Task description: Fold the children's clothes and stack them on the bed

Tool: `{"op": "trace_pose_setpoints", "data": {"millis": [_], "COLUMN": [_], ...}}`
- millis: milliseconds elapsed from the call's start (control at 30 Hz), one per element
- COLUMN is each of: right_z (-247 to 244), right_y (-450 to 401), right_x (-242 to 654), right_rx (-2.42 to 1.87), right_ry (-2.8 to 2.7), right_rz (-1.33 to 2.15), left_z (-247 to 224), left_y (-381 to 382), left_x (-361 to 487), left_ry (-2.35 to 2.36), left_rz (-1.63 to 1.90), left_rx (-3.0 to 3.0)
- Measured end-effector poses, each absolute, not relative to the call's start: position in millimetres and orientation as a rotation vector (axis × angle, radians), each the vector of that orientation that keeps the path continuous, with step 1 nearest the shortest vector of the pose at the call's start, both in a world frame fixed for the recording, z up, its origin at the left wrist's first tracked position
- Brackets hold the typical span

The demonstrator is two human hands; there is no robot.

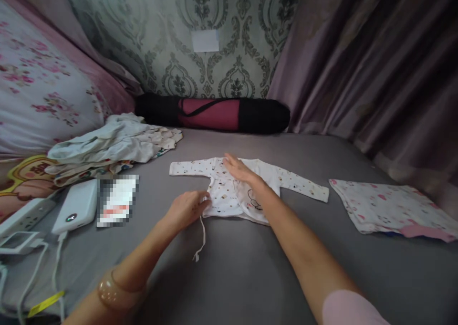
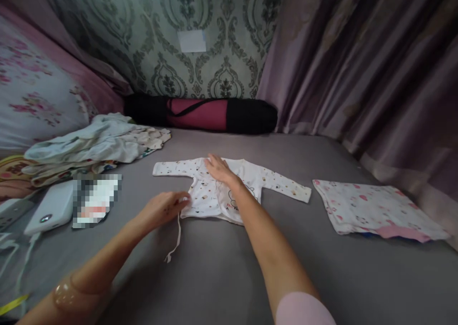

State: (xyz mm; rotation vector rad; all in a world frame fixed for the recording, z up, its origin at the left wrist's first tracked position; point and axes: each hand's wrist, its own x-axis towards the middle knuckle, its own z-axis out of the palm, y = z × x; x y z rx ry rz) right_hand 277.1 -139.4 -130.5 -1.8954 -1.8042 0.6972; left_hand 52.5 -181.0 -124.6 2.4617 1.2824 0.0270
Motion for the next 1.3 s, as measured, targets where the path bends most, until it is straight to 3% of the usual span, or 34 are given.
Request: {"op": "trace_pose_setpoints", "data": {"millis": [167, 333, 567, 800, 1300], "right_z": [-114.4, -137.4, -127.4, -84.0, -58.2], "right_y": [-162.8, -186.8, -205.3, -238.1, -260.6], "right_x": [316.8, 324.0, 292.3, 250.2, 241.4], "right_rx": [-1.801, -1.878, -2.119, -2.376, -2.237], "right_ry": [-1.197, -1.065, -1.443, -2.081, -2.176], "right_rz": [0.702, 0.837, 1.055, 0.734, 0.744], "left_z": [-118.9, -127.5, -143.6, -139.2, -130.2], "left_y": [-158.8, -144.5, -133.5, -108.8, -85.6], "left_x": [81.5, 132.3, 172.7, 195.5, 236.7], "left_ry": [1.073, 0.886, 1.115, 1.093, 1.141], "left_rz": [0.332, 0.384, 0.338, 0.309, -0.108], "left_rx": [2.511, 2.486, 2.352, 2.406, 2.588]}}
